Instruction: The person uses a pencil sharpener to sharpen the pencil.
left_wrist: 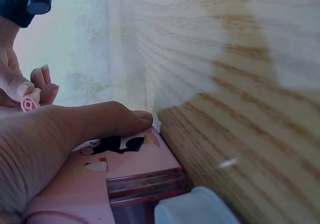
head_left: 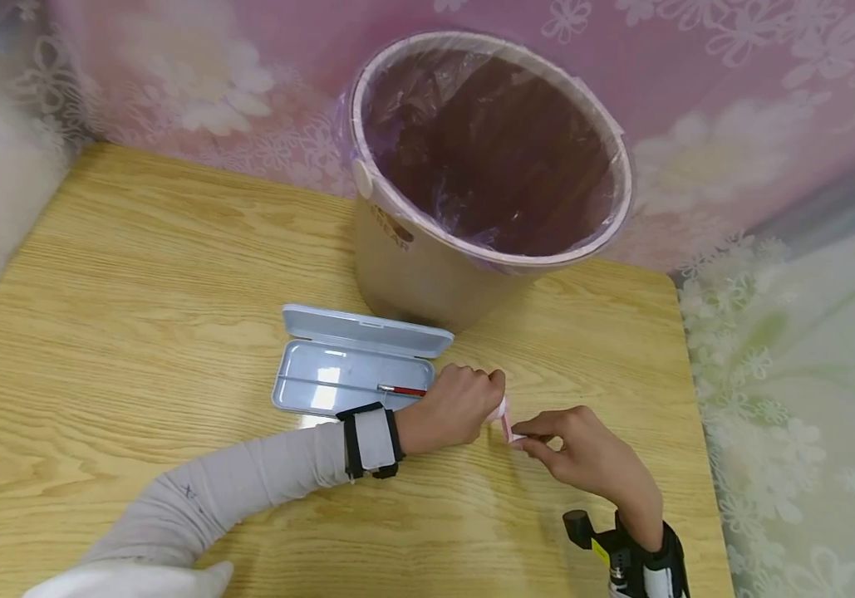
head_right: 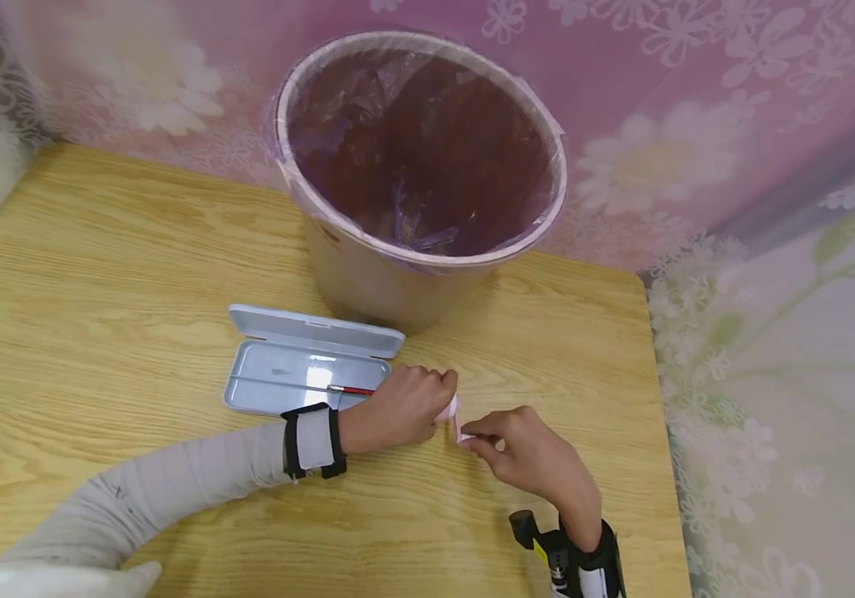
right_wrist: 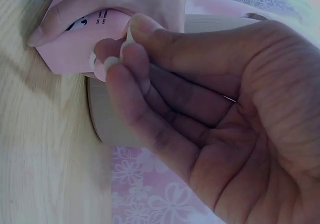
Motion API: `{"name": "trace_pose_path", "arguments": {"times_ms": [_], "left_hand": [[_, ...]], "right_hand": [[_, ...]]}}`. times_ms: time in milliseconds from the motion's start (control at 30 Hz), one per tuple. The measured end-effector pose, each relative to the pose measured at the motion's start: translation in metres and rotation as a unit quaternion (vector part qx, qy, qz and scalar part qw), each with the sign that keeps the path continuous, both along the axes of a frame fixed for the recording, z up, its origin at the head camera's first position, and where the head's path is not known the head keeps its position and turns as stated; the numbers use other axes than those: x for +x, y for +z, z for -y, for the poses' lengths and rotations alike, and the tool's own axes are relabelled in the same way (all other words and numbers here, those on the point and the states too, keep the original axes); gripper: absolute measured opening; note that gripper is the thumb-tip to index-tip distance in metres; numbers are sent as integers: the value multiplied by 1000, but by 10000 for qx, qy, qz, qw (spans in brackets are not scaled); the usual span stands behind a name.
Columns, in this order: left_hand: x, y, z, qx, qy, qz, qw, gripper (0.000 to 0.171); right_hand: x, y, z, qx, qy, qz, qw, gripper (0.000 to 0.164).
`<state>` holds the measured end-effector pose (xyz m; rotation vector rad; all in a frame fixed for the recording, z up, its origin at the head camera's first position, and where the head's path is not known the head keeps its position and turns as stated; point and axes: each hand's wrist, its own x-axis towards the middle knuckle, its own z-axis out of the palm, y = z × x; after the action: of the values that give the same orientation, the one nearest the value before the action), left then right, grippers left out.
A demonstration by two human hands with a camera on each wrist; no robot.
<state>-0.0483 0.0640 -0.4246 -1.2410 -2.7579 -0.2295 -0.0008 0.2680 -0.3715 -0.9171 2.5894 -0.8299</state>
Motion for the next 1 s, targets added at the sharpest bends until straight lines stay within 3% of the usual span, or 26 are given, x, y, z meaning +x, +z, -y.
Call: {"name": "trace_pose_path", "arguments": {"times_ms": [167, 333, 767, 1000], "left_hand": [[0, 0, 0, -18, 5, 25, 10000, 15], [0, 1, 0, -147, -18, -2, 9999, 15], [0, 2, 0, -120, -48, 29, 9999, 13], [0, 1, 1, 68, -72, 100, 9999, 12]], "right_hand": [[0, 0, -1, -154, 57, -292, 9994, 17], [-3, 4, -4, -258, -241, -883, 9955, 24], [-18, 6, -2, -183, -634, -1170, 9909, 25], [-36, -4, 0, -121, -728, -1186, 9902, 24]]}}
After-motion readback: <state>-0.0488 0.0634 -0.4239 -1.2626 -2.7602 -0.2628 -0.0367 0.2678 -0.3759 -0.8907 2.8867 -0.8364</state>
